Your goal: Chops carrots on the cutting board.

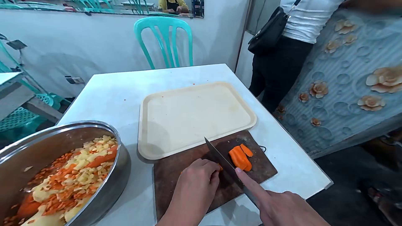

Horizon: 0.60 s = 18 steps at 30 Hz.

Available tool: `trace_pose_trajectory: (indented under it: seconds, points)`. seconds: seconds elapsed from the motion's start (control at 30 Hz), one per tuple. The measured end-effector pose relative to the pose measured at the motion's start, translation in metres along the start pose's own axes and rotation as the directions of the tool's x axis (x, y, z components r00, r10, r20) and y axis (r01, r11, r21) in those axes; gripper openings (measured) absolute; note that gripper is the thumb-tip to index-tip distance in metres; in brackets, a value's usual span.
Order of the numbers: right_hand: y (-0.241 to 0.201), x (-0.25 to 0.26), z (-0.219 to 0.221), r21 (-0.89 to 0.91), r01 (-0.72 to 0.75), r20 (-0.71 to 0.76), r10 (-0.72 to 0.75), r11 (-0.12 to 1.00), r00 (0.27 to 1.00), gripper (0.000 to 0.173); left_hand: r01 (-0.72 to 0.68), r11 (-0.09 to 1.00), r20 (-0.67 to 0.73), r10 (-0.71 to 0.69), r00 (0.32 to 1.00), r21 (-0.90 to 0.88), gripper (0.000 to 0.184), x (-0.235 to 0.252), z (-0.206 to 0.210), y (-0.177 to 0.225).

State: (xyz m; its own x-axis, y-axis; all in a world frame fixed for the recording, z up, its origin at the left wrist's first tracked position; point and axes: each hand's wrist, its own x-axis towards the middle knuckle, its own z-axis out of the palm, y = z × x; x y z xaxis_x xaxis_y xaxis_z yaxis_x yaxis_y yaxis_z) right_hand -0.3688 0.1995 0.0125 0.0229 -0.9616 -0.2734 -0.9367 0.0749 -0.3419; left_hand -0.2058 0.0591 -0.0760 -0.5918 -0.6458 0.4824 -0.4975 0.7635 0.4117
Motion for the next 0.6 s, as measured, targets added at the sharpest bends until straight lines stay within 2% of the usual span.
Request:
trace_pose_trajectory:
  seconds: [0.17, 0.27, 0.43, 0.5, 0.6]
  points:
    - [-0.004, 0.004, 0.005, -0.069, 0.012, 0.046, -0.008, 0.998, 0.999, 0.069, -0.006, 1.000, 0.000, 0.006, 1.000, 0.008, 0.010, 0.001, -0.001, 0.001]
    - [-0.009, 0.012, 0.017, -0.122, 0.023, -0.029, -0.027, 0.992, 0.999, 0.073, 0.007, 1.000, 0.013, -0.007, 1.000, 0.019, 0.009, 0.001, -0.002, 0.002]
    - [0.003, 0.015, 0.005, 0.111, -0.106, 0.129, 0.092, 0.988, 0.987, 0.068, 0.055, 0.998, 0.039, -0.055, 0.998, -0.001, 0.007, 0.000, -0.005, 0.003]
    - [0.010, 0.011, 0.007, 0.171, -0.098, 0.102, 0.081, 0.980, 0.991, 0.067, 0.058, 0.998, 0.038, -0.058, 0.998, -0.006, 0.008, -0.001, -0.005, 0.003]
    - [0.007, 0.006, 0.003, 0.164, -0.100, 0.097, 0.085, 0.981, 0.992, 0.066, 0.047, 0.999, 0.030, -0.047, 0.998, -0.009, 0.007, 0.000, -0.005, 0.002]
